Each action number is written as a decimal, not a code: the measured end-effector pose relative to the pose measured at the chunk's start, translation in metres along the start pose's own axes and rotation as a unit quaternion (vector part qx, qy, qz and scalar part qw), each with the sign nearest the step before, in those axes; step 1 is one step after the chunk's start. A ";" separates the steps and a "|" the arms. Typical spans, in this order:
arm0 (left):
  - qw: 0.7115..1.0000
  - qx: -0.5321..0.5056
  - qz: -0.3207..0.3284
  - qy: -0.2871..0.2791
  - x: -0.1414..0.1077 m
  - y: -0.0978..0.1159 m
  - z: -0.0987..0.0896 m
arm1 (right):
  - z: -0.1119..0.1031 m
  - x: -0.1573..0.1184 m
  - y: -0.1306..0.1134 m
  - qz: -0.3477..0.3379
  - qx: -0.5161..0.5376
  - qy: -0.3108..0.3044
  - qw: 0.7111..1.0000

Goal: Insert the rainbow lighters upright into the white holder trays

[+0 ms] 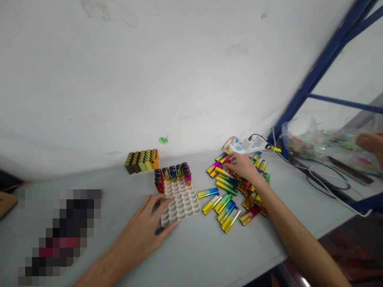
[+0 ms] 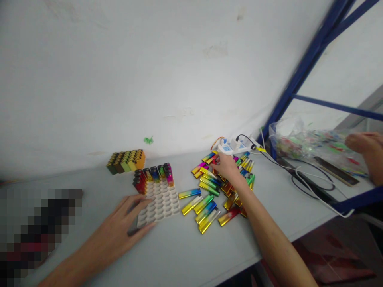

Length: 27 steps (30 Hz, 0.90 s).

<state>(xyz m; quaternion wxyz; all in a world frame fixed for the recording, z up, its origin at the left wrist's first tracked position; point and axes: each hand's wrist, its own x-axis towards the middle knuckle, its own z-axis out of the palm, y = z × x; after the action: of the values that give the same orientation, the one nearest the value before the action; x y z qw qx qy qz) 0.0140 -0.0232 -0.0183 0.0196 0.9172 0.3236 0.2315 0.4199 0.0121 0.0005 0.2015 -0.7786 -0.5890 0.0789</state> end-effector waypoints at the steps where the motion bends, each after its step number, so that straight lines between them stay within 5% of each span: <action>1: 1.000 -0.003 -0.001 0.006 0.000 0.000 0.001 | 0.001 0.001 0.002 0.002 0.026 0.009 1.000; 5: 1.000 -0.019 -0.003 0.018 -0.002 -0.003 0.005 | -0.002 0.005 0.004 0.001 0.184 0.039 0.982; 11: 0.998 -0.049 -0.008 0.035 0.003 -0.008 0.012 | -0.007 -0.005 -0.021 -0.039 0.445 0.006 0.895; 19: 0.997 -0.057 -0.020 0.042 0.004 -0.004 0.015 | 0.003 -0.039 -0.081 -0.055 0.602 -0.133 0.785; 27: 0.998 -0.045 -0.014 0.049 -0.002 -0.001 0.013 | 0.035 -0.052 -0.104 -0.074 0.671 -0.188 0.714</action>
<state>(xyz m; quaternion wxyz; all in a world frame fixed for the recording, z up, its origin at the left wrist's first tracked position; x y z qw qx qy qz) 0.0181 -0.0221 -0.0309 0.0483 0.8984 0.3258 0.2905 0.3000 -0.0065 0.0053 0.5616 -0.3618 -0.4630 0.5826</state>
